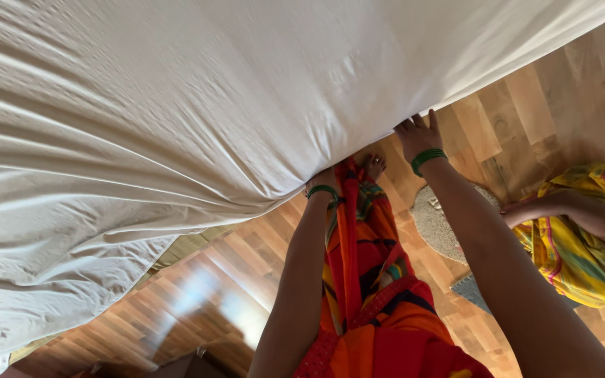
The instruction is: The person spreads a white sheet over a mattress and tucks the edges under the mattress by hand.
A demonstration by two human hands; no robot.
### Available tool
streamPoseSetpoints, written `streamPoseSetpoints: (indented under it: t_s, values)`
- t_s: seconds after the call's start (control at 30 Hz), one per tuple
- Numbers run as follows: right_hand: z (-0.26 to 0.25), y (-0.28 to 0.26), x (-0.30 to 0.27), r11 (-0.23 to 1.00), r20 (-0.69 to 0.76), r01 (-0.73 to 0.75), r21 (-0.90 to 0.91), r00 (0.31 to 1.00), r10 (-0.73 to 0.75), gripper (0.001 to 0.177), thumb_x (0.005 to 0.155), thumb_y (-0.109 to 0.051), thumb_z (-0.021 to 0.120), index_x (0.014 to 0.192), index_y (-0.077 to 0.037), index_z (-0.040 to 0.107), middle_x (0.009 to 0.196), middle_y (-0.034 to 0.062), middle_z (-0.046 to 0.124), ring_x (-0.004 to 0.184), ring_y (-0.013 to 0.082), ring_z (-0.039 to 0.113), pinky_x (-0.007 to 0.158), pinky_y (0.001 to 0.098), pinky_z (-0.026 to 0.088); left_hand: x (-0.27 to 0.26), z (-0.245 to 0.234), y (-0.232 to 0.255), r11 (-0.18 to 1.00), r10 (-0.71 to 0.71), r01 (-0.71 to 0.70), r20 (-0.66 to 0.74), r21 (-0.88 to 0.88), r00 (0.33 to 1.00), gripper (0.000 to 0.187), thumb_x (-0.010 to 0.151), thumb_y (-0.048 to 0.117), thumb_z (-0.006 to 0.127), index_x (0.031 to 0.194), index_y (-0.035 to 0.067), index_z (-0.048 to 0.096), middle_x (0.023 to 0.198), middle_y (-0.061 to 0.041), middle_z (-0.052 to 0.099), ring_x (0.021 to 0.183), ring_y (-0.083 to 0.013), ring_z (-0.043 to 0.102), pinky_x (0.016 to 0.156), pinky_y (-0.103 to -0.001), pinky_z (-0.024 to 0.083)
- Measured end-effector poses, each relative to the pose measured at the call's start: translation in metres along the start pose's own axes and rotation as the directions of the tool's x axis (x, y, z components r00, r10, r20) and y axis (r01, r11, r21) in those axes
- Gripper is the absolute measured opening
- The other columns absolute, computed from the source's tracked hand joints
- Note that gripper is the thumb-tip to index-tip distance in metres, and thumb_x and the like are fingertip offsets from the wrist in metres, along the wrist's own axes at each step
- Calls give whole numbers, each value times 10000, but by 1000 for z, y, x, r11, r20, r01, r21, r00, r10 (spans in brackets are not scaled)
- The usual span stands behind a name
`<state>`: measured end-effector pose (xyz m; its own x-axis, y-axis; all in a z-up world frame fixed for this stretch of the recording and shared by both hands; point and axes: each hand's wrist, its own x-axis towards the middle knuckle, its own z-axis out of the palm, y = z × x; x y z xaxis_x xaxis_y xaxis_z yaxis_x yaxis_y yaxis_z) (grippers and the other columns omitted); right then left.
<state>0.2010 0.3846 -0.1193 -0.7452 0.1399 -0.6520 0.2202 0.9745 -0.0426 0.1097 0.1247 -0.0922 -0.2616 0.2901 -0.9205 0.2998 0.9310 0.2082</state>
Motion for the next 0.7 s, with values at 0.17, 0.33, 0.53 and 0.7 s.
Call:
streamPoseSetpoints:
  t_s: [0.17,0.33,0.53,0.7]
  values:
    - [-9,-21,19,994,101,-106,-25,989,108,530,1044,-254,397,1572,-211,409,1667,15,334,1533,250,277,1238,657,46,-14,-15,21,972,-203,213,96,-104,974,1026,852,331,729,1649,234,92,1703,-97,204,1551,-279,256,1253,-430,254]
    - [-12,-31,42,984,185,-151,-90,969,165,551,1009,-268,413,1555,-193,411,1647,73,317,1525,291,252,1171,713,30,-7,-8,31,964,-242,247,56,-102,969,983,876,423,671,1655,286,88,1716,-39,174,1574,-246,207,1279,-517,173]
    - [27,-29,35,990,82,-135,-36,987,137,551,1071,-253,380,1607,-131,420,1676,120,354,1503,328,332,1199,725,77,17,51,11,955,-293,293,-8,50,956,952,935,472,561,1645,120,34,1733,-70,60,1587,-287,16,1244,-617,65]
    - [-9,-19,35,975,85,-130,182,990,116,570,998,-222,379,1568,-214,357,1656,41,292,1488,252,268,1197,663,93,0,35,4,983,-166,152,-143,-103,976,1124,829,504,735,1619,55,73,1685,-171,130,1564,-325,110,1255,-573,64]
